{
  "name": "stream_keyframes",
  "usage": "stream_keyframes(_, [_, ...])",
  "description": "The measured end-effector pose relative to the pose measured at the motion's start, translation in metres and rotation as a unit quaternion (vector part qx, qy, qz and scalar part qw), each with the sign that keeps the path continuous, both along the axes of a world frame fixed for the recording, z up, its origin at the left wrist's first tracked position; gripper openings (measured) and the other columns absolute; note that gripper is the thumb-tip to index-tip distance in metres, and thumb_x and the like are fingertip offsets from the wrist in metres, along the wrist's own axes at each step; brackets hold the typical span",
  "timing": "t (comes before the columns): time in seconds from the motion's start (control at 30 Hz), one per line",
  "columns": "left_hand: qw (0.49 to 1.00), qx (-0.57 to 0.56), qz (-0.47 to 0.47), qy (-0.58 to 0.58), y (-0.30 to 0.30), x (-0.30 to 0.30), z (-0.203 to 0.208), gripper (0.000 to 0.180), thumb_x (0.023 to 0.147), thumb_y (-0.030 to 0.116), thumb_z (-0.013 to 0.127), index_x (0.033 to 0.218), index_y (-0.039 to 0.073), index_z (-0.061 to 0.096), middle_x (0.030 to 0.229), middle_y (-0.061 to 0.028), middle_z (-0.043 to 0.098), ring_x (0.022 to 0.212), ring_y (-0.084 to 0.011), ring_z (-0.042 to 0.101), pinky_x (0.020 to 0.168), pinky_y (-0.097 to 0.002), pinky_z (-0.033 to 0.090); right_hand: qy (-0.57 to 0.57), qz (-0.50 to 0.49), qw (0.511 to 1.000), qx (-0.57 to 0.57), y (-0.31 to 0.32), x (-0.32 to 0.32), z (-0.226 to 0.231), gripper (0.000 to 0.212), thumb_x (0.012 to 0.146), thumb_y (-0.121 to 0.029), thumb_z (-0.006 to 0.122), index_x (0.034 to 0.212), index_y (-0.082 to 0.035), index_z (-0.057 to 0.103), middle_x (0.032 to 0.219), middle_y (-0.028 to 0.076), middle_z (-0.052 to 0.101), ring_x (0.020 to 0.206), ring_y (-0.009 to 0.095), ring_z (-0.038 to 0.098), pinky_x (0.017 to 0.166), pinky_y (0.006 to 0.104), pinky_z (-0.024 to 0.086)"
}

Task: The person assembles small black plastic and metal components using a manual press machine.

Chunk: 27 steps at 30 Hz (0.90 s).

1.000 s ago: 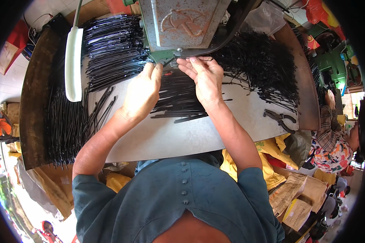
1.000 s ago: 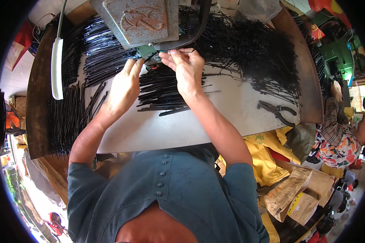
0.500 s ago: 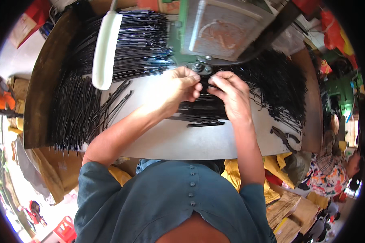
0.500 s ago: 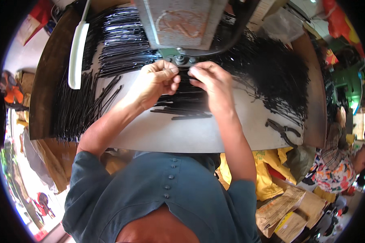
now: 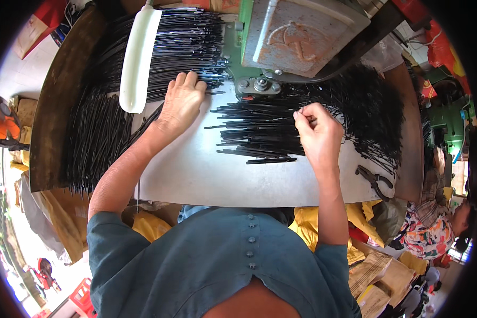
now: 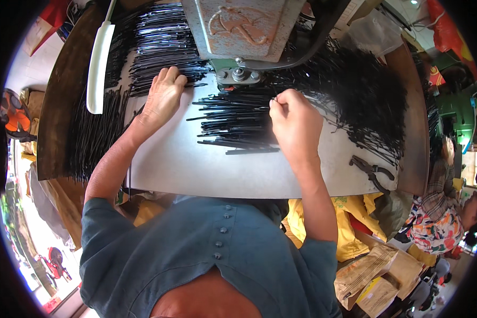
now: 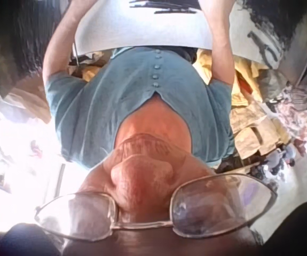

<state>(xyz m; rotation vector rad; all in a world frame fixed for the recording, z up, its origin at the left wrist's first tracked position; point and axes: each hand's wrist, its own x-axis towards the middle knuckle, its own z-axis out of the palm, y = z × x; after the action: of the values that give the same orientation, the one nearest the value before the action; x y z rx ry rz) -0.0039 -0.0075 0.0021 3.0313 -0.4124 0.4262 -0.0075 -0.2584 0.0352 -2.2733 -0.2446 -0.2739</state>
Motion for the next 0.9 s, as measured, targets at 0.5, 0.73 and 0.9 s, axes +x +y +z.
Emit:
stream_keyframes(0.5, [0.988,-0.058,-0.116,-0.088,-0.026,0.005,0.026,0.032,0.068,0.001,0.054,0.099,0.01,0.051,0.071,-0.0062,0.045,0.068,-0.0205,0.05,0.055,-0.0313,0.044,0.029,0.089,0.98,-0.176,0.02,0.026,-0.01,0.023,0.08,-0.021,0.049,0.068,-0.002,0.046,0.063,0.016,0.056,0.063,0.032,0.056,0.057,0.0394,0.043])
stream_keyframes(0.73, [0.976,-0.197,-0.083,-0.035,-0.042,0.001,0.022,0.023,0.075,0.006,0.056,0.098,0.006,0.056,0.064,-0.0093,0.045,0.055,-0.0226,0.05,0.049,-0.0308,0.041,0.37,0.129,0.864,0.315,0.02,0.038,-0.013,0.024,0.083,-0.021,0.049,0.069,-0.001,0.046,0.057,0.002,0.046,0.041,0.006,0.037,0.035,0.0205,0.029])
stream_keyframes(0.9, [0.964,-0.256,-0.07,-0.011,-0.044,0.001,0.022,0.02,0.077,0.005,0.054,0.097,0.002,0.057,0.064,-0.0097,0.045,0.053,-0.0206,0.047,0.05,-0.0294,0.039,0.389,0.143,0.81,0.414,0.026,0.036,-0.012,0.021,0.083,-0.019,0.049,0.07,-0.004,0.044,0.056,-0.001,0.041,0.04,0.001,0.031,0.032,0.0155,0.02])
